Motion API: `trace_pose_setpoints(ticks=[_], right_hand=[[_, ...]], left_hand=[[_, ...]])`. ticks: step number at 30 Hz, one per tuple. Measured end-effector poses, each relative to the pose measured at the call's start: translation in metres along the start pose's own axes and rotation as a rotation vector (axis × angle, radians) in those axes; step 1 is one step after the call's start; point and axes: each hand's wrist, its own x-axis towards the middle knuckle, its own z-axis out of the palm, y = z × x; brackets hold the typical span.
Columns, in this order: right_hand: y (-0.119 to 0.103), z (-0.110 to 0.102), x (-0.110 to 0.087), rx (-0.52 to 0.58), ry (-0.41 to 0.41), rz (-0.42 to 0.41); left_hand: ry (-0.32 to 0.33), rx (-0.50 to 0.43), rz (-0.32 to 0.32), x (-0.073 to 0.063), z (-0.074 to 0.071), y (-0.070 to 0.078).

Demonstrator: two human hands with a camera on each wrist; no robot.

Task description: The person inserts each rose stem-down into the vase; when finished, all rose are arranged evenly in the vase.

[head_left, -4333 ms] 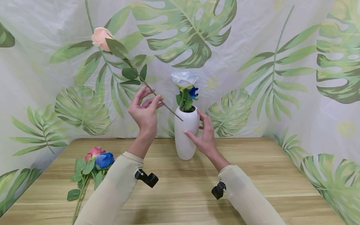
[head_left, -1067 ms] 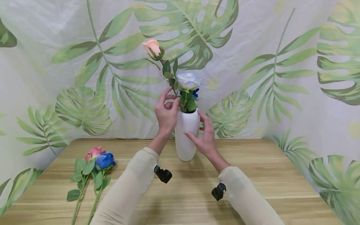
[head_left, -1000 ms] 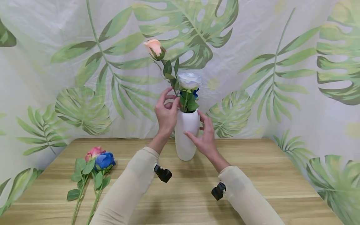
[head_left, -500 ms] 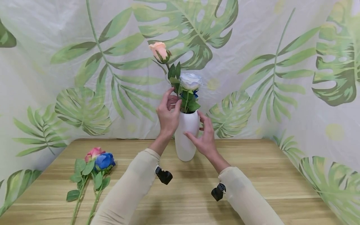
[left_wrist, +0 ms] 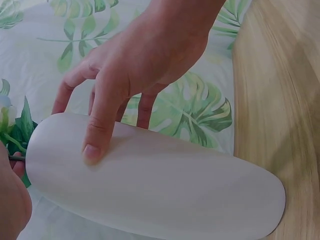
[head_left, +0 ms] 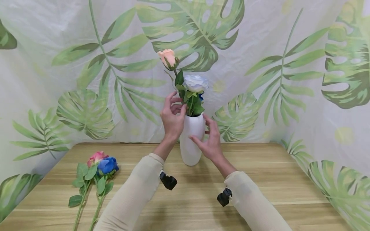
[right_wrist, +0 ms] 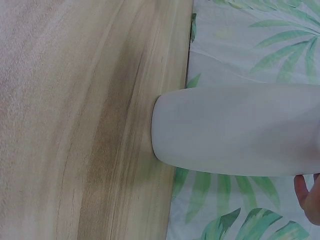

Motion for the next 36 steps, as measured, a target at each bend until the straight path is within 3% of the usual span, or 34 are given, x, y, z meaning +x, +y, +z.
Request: trace_pose_setpoints(ticks=[10,24,28,31,36], right_hand=[[-0.0006,0.0002,-0.0013,-0.013,-0.001,-0.014],[-0.0009,0.0005,-0.0009,0.004,0.009,-0.022],[-0.0005,0.0011,-0.0010,0.011,0.004,-0.015],[-0.0005,0.0011,-0.0015,0.009,0.000,-0.011],[-0.0006,0.0005,-0.0016,0.003,-0.001,-0.008]], left_hand=[[-0.065,0.062,0.041,0.0001,-0.0041,0.0015],[-0.149,0.056,-0.009,0.0003,-0.0016,0.0033],[-0.122,0.100,0.030,-0.0009,-0.0006,0.0014],[-0.066,0.119,0.063,-0.0006,-0.0005,0.0015],[0.005,0.101,0.098,0.0025,0.0002,0.0026]])
